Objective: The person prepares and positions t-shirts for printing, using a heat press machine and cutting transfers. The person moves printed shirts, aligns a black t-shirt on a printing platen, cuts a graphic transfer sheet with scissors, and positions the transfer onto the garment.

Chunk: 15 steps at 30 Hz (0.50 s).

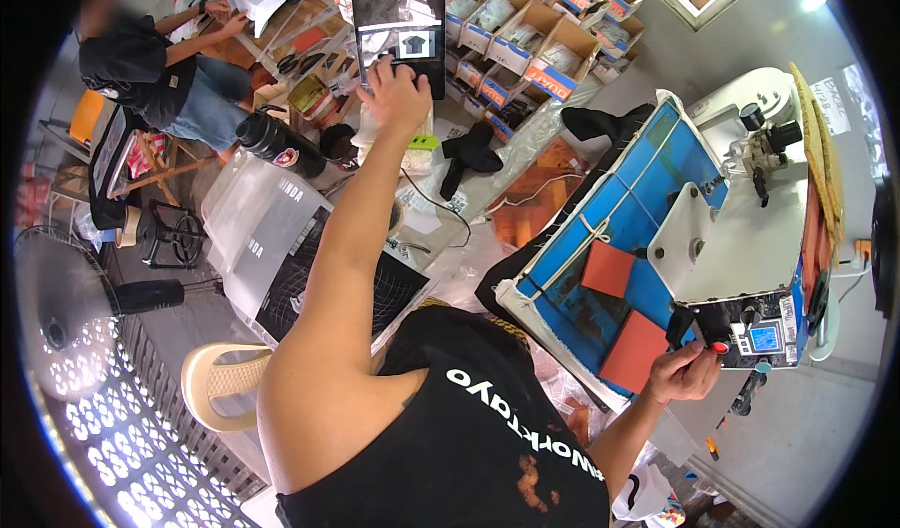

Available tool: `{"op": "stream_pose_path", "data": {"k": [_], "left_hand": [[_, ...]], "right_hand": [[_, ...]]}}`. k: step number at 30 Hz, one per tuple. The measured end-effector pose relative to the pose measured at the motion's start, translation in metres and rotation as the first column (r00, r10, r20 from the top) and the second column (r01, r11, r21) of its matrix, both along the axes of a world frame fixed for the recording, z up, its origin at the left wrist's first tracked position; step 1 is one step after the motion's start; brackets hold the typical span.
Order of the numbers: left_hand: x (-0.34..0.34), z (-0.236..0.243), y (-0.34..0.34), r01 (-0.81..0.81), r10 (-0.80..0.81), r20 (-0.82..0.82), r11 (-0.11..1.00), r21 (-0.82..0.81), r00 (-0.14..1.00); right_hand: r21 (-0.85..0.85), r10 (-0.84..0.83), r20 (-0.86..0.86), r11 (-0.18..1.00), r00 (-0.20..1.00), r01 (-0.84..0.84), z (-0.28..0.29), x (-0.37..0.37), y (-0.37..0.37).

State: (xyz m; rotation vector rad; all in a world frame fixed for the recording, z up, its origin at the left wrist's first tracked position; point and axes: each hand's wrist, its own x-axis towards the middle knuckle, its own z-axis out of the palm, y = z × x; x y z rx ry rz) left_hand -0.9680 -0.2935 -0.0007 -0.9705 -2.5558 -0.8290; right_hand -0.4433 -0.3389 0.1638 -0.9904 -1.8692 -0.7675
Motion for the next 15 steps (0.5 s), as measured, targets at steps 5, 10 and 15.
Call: {"op": "stream_pose_path", "data": {"k": [5, 10, 15], "left_hand": [[0.003, -0.003, 0.002, 0.031, -0.031, -0.036, 0.999, -0.015, 0.999], [0.001, -0.002, 0.005, 0.023, -0.024, -0.018, 0.999, -0.033, 1.000], [-0.008, -0.013, 0.006, 0.176, -0.181, -0.099, 0.983, -0.056, 0.978]], "right_hand": [[0.001, 0.007, -0.005, 1.000, 1.000, -0.007, -0.001, 0.002, 0.002], [0.013, 0.023, 0.006, 1.000, 1.000, -0.023, 0.001, 0.000, 0.002], [-0.004, 0.026, -0.006, 1.000, 1.000, -0.026, 0.001, 0.000, 0.001]]}}
